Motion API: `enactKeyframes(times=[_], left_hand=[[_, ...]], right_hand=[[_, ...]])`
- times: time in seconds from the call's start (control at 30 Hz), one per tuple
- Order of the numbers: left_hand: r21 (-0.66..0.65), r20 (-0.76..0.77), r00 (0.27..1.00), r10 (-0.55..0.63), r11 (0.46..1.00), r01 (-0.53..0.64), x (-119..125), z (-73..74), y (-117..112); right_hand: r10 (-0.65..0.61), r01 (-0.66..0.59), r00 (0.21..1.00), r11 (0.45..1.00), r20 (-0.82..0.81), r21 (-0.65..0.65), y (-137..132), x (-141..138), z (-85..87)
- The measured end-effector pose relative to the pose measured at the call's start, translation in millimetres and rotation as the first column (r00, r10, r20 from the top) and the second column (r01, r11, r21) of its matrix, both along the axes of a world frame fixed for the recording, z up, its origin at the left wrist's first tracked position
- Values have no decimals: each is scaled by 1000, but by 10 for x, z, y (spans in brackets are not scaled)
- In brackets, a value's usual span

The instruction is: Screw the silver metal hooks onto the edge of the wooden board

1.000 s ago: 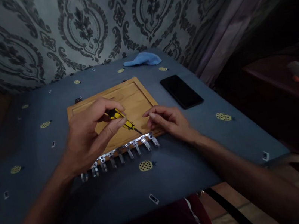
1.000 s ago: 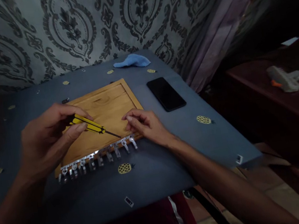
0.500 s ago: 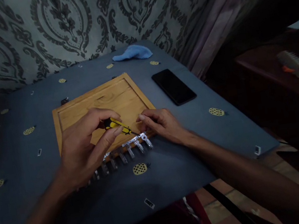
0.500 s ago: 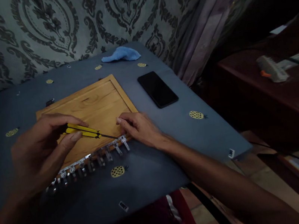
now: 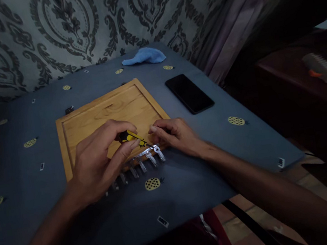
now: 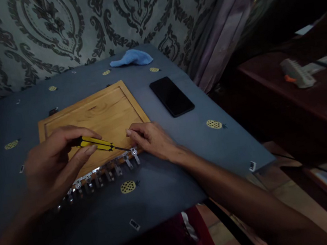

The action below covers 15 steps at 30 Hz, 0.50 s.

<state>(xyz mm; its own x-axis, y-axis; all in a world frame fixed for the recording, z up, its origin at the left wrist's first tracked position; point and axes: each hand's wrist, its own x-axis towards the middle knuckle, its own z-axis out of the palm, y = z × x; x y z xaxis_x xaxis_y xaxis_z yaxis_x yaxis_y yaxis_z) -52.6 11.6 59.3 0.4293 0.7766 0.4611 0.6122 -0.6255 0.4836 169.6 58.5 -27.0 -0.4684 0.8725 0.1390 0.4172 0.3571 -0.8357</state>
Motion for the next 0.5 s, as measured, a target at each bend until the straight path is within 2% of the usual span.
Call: enactKeyframes(times=[0.33,0.5], left_hand=[[16,-13,1000,-17,1000,18,14,-9,-18],[-1,-37,999,-33,999,33,15,2,-42]], right_hand=[[-20,20,1000,1000,-18,8,-3,-8,-15],[22,-22,1000,1000,12,-5,-1,2,-4]])
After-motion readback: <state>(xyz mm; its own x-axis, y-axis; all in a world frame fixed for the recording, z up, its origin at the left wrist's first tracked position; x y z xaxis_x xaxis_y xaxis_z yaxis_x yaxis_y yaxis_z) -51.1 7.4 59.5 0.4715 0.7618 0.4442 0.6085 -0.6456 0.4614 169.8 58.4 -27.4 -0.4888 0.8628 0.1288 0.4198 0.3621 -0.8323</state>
